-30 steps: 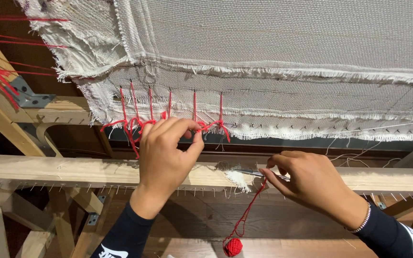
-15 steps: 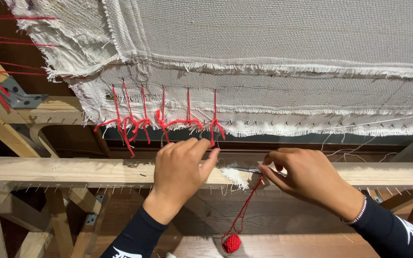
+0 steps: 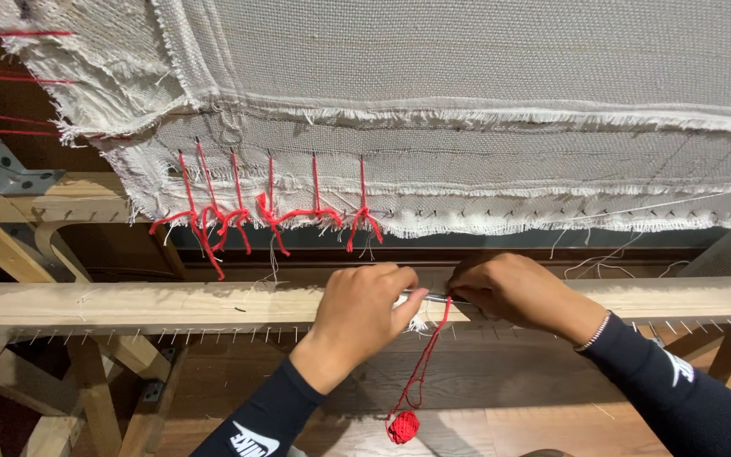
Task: Knotting red yarn onto a rug canvas on a weaving loom.
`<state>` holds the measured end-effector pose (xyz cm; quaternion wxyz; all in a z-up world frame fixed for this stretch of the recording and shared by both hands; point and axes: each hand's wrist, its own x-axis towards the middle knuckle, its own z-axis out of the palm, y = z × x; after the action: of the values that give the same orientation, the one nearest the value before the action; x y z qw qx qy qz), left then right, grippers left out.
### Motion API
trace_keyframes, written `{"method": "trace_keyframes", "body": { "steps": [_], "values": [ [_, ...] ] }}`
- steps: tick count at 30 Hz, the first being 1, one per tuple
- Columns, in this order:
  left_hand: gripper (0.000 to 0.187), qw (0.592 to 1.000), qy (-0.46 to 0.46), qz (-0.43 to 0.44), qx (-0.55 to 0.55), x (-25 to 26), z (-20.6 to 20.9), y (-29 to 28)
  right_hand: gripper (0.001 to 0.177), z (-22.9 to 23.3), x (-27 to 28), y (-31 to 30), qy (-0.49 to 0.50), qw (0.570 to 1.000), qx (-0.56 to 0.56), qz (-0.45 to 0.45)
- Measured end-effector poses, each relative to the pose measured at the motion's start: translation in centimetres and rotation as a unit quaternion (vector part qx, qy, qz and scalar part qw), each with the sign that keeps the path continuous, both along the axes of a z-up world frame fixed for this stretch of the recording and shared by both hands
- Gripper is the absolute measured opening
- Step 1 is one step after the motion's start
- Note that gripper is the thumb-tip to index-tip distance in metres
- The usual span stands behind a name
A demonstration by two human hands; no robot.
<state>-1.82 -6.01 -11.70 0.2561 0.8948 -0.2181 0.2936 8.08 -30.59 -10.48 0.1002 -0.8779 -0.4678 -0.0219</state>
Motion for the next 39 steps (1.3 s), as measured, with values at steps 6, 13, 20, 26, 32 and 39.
{"method": "trace_keyframes", "body": {
  "steps": [6, 13, 20, 26, 32, 39],
  "values": [
    [0.025, 0.997, 0.012, -0.03, -0.065, 1.5, 0.5, -2.7, 0.025, 1.3, -1.1, 0.8, 0.01, 0.994, 0.105, 0.039],
    [0.017, 0.997, 0.035, -0.015, -0.073, 1.1, 2.5, -2.2, 0.019, 5.9, -5.1, 1.5, 0.134, 0.97, 0.192, -0.063],
    [0.016, 0.991, -0.018, 0.116, -0.065, -1.7, 5.0, 1.9, 0.021, 11.4, -4.0, -3.8, 0.014, 0.986, 0.158, 0.054],
    [0.029, 0.995, -0.023, 0.054, -0.079, -2.9, 8.6, 1.2, 0.02, 14.8, -5.1, -3.6, 0.0, 0.971, 0.165, -0.175],
    [0.053, 0.96, 0.085, -0.156, -0.217, -1.6, 11.3, -2.6, 0.021, 16.1, -6.6, -0.2, -0.068, 0.976, 0.204, 0.042],
    [0.014, 0.958, 0.011, -0.085, -0.272, -1.7, 11.5, 2.5, 0.021, 18.6, -5.8, -3.0, -0.055, 0.988, 0.145, -0.012]
  ]
}}
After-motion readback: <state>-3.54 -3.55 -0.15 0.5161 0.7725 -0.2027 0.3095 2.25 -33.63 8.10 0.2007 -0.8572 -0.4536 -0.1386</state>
